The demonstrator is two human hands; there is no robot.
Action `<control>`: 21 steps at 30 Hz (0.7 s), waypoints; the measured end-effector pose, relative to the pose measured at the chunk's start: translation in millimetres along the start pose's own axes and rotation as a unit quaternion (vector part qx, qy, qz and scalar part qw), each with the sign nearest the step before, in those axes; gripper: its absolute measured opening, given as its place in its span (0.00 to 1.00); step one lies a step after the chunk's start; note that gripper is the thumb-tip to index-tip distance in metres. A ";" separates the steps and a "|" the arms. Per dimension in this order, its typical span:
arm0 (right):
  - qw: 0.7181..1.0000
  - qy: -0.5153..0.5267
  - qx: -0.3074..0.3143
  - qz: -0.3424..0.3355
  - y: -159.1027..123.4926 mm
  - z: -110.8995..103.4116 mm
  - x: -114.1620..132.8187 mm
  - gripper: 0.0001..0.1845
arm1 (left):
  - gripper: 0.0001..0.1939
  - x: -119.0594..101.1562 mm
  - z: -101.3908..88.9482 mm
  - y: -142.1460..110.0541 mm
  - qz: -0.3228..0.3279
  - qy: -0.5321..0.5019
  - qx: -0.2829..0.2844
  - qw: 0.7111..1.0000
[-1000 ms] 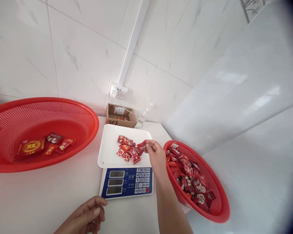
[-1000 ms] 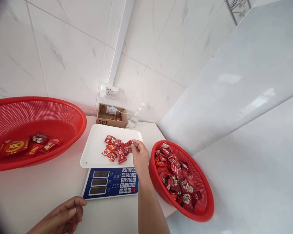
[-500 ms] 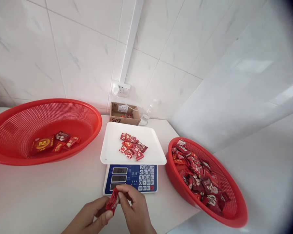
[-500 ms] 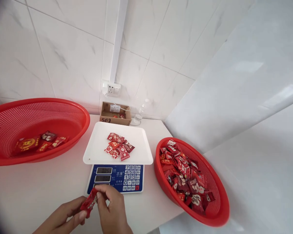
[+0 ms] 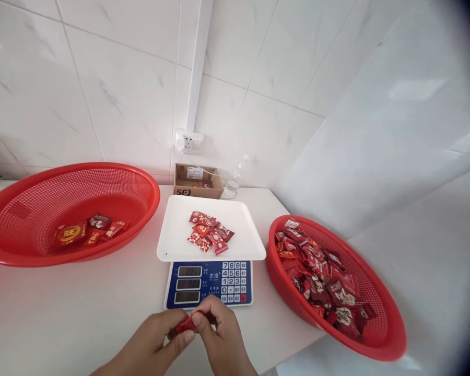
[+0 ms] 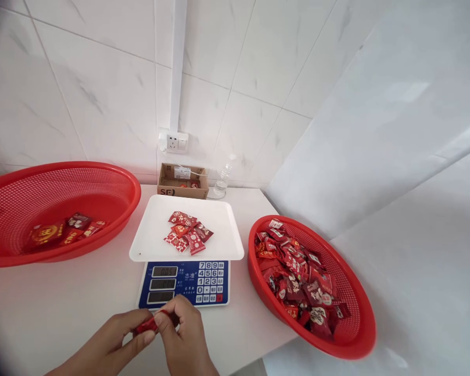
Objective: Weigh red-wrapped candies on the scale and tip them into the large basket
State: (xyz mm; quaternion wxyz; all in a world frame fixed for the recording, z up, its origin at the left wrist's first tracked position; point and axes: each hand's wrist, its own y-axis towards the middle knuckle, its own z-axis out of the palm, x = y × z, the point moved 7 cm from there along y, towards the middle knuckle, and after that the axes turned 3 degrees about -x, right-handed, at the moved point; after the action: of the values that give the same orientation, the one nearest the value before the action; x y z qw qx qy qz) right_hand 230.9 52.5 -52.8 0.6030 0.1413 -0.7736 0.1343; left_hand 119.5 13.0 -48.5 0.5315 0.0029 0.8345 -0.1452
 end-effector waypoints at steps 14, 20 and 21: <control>0.991 0.032 0.130 0.029 -6.7 5.7 5.1 0.26 | 0.21 -15.5 11.0 -1.7 -0.002 -0.018 0.072 0.997; 0.985 0.008 0.163 0.049 -10.2 5.0 8.0 0.28 | 0.19 -4.1 14.0 -0.8 0.018 0.010 0.053 0.998; 0.987 0.009 0.155 0.043 -10.2 3.8 9.0 0.27 | 0.20 -0.3 14.3 0.0 0.018 0.009 0.050 0.999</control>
State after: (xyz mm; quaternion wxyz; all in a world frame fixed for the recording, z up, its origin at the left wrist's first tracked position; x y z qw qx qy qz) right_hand 229.2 41.1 -44.5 0.5744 0.1988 -0.7434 0.2793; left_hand 132.3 9.6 -53.8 0.5259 0.0460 0.8306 -0.1772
